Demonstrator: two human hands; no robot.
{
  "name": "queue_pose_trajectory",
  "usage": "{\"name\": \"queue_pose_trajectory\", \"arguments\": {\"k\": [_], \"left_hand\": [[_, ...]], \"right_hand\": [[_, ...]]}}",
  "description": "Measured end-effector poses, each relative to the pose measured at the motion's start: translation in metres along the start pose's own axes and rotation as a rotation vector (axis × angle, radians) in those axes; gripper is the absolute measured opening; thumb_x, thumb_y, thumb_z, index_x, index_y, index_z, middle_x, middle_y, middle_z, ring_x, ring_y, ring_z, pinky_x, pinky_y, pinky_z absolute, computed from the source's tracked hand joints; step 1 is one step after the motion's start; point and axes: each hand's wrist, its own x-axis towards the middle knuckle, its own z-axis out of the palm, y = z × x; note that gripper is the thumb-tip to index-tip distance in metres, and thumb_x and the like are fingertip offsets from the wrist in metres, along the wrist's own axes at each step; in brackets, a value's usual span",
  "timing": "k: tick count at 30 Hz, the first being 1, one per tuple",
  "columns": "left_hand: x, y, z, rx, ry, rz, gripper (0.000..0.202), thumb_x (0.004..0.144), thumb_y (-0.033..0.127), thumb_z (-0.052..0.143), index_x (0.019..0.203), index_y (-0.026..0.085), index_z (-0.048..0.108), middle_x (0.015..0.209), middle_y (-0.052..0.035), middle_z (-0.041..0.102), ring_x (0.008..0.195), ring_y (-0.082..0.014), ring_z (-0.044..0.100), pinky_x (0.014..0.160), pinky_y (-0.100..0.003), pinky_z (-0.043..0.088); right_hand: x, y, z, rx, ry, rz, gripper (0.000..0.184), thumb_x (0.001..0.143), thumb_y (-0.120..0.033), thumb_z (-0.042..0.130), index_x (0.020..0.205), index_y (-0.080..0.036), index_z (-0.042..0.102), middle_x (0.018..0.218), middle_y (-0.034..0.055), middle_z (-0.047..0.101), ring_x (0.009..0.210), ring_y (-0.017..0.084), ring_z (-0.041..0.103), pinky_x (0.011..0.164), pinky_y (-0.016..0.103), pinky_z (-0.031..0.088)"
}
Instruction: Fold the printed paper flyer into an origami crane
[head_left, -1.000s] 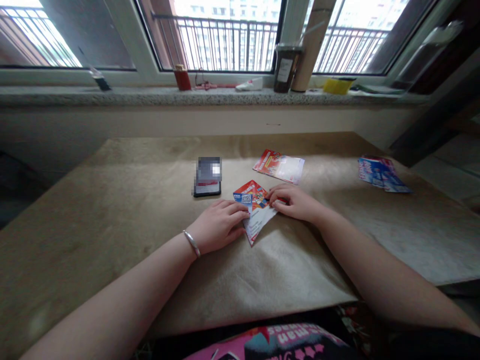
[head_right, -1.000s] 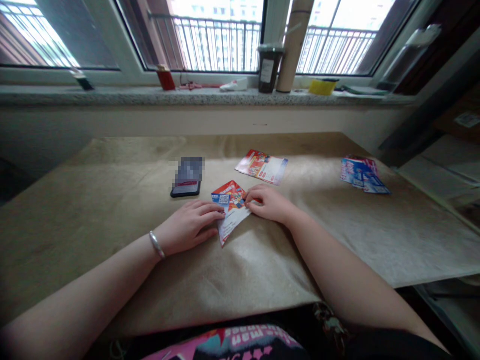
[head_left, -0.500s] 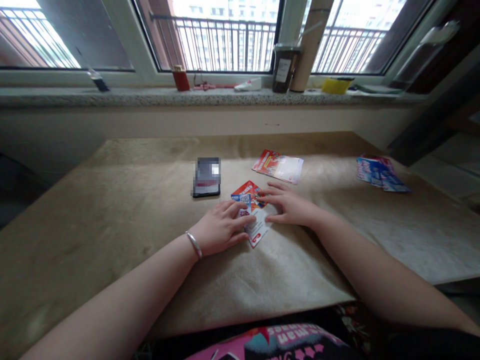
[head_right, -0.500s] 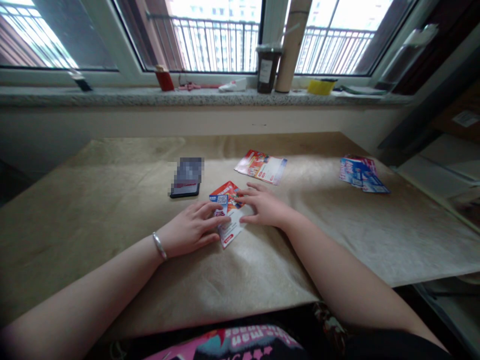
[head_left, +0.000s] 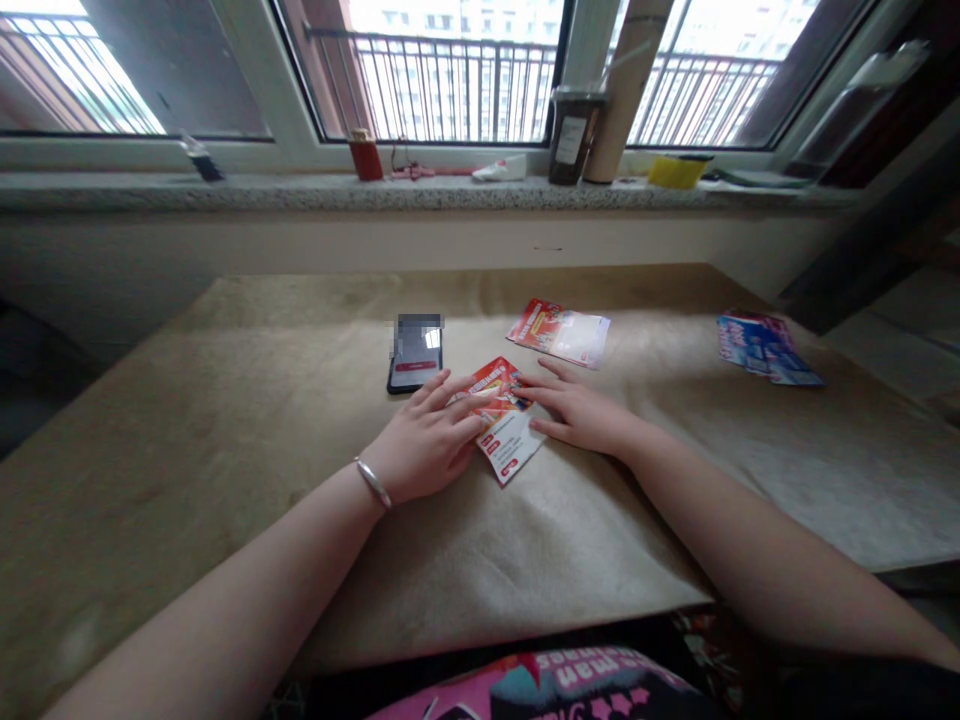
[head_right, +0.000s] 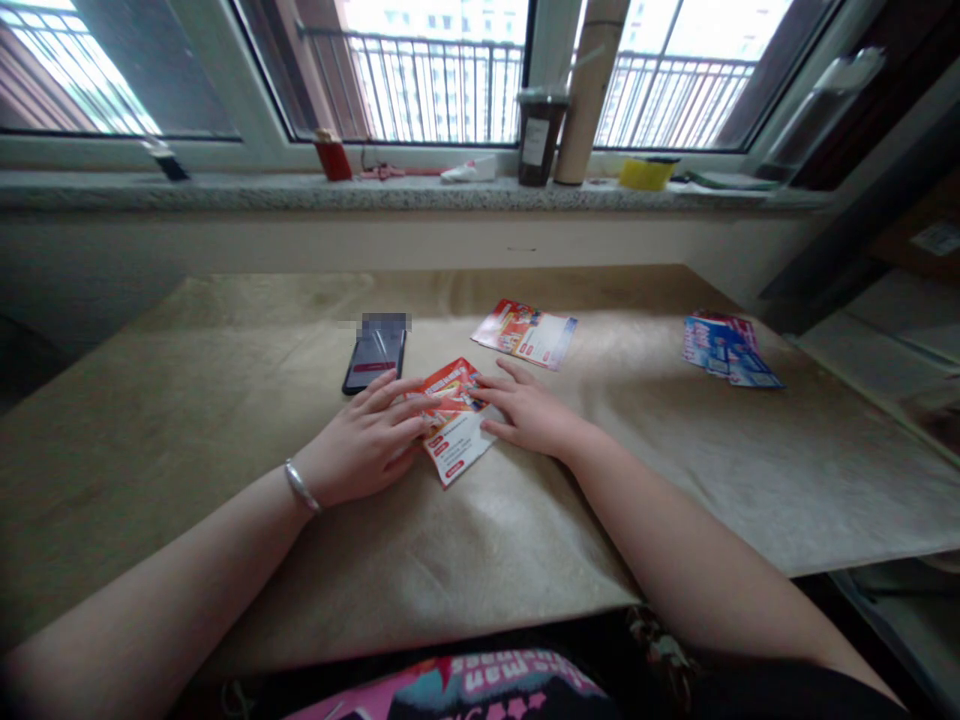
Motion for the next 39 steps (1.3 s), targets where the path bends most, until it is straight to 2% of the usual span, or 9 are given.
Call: {"name": "queue_pose_trajectory", "arguments": {"k": [5, 9, 12, 15, 19, 22, 26, 31, 39], "left_hand": [[-0.001, -0.001, -0.004, -0.036, -0.088, -0.016, 0.037, 0.091, 0.044, 0.042, 0.114, 0.019, 0.058, 0.129, -0.0065, 0.056, 0.131, -0.0262, 0.035, 0.116, -0.05, 0.009], [-0.002, -0.001, -0.004, -0.035, -0.108, -0.077, 0.035, 0.093, 0.043, 0.04, 0.11, 0.02, 0.06, 0.123, -0.0045, 0.06, 0.125, -0.0234, 0.044, 0.116, -0.048, 0.004], [-0.003, -0.001, -0.003, -0.036, -0.131, -0.103, 0.037, 0.094, 0.043, 0.038, 0.118, 0.023, 0.057, 0.124, -0.0023, 0.06, 0.12, -0.0215, 0.048, 0.116, -0.047, 0.003], [-0.003, -0.002, -0.001, -0.013, -0.149, -0.132, 0.044, 0.094, 0.046, 0.036, 0.13, 0.025, 0.049, 0.131, -0.0025, 0.056, 0.119, -0.023, 0.048, 0.114, -0.048, 0.01], [-0.003, -0.005, 0.001, -0.014, -0.182, -0.111, 0.042, 0.096, 0.043, 0.033, 0.127, 0.023, 0.053, 0.134, -0.0028, 0.053, 0.116, -0.0234, 0.05, 0.106, -0.044, 0.03], [-0.003, -0.005, 0.0, 0.003, -0.199, -0.13, 0.038, 0.095, 0.037, 0.037, 0.125, 0.021, 0.055, 0.13, -0.0045, 0.056, 0.112, -0.0231, 0.051, 0.098, -0.039, 0.039], [-0.003, -0.007, 0.0, 0.046, -0.19, -0.196, 0.034, 0.092, 0.029, 0.041, 0.12, 0.019, 0.058, 0.121, -0.0064, 0.061, 0.105, -0.0225, 0.055, 0.093, -0.038, 0.044], [-0.004, -0.011, -0.004, 0.079, -0.24, -0.261, 0.031, 0.091, 0.025, 0.042, 0.112, 0.017, 0.063, 0.108, -0.0086, 0.063, 0.095, -0.0209, 0.058, 0.086, -0.034, 0.048], [-0.002, -0.01, -0.014, 0.172, -0.299, -0.305, 0.028, 0.089, 0.025, 0.045, 0.109, 0.022, 0.065, 0.096, -0.0063, 0.063, 0.084, -0.0207, 0.06, 0.075, -0.032, 0.048]], "right_hand": [[0.0, 0.0, -0.001, -0.041, -0.002, -0.025, 0.051, 0.086, -0.036, 0.055, 0.133, -0.018, 0.05, 0.141, 0.007, 0.046, 0.138, 0.032, 0.024, 0.112, 0.052, 0.027], [0.001, -0.002, -0.003, -0.047, 0.015, -0.075, 0.043, 0.086, -0.033, 0.055, 0.128, -0.021, 0.055, 0.137, 0.0055, 0.05, 0.137, 0.031, 0.029, 0.111, 0.053, 0.03], [0.001, -0.002, -0.004, -0.044, 0.022, -0.116, 0.038, 0.087, -0.03, 0.055, 0.123, -0.022, 0.058, 0.133, 0.0036, 0.055, 0.135, 0.029, 0.032, 0.111, 0.051, 0.03], [0.001, -0.001, -0.004, -0.041, 0.025, -0.134, 0.036, 0.087, -0.028, 0.055, 0.122, -0.022, 0.06, 0.131, 0.0032, 0.056, 0.134, 0.028, 0.035, 0.11, 0.05, 0.031], [0.001, -0.001, -0.003, -0.027, 0.043, -0.135, 0.034, 0.086, -0.026, 0.057, 0.119, -0.022, 0.062, 0.131, 0.0034, 0.057, 0.133, 0.029, 0.034, 0.108, 0.049, 0.034], [0.001, -0.001, -0.005, 0.009, 0.066, -0.134, 0.024, 0.084, -0.025, 0.059, 0.106, -0.022, 0.067, 0.125, 0.0034, 0.061, 0.124, 0.026, 0.045, 0.102, 0.043, 0.041], [-0.001, -0.001, -0.011, 0.009, 0.083, -0.109, 0.013, 0.083, -0.025, 0.06, 0.09, -0.023, 0.071, 0.11, 0.0029, 0.068, 0.104, 0.021, 0.058, 0.095, 0.041, 0.043], [-0.004, 0.002, -0.017, -0.002, 0.032, -0.091, 0.015, 0.081, -0.023, 0.06, 0.09, -0.024, 0.072, 0.105, 0.0021, 0.07, 0.095, 0.02, 0.061, 0.088, 0.039, 0.045], [-0.011, 0.01, -0.025, 0.07, -0.052, -0.062, 0.024, 0.075, -0.032, 0.069, 0.098, -0.024, 0.071, 0.113, 0.0026, 0.067, 0.103, 0.021, 0.06, 0.091, 0.036, 0.047]]}}
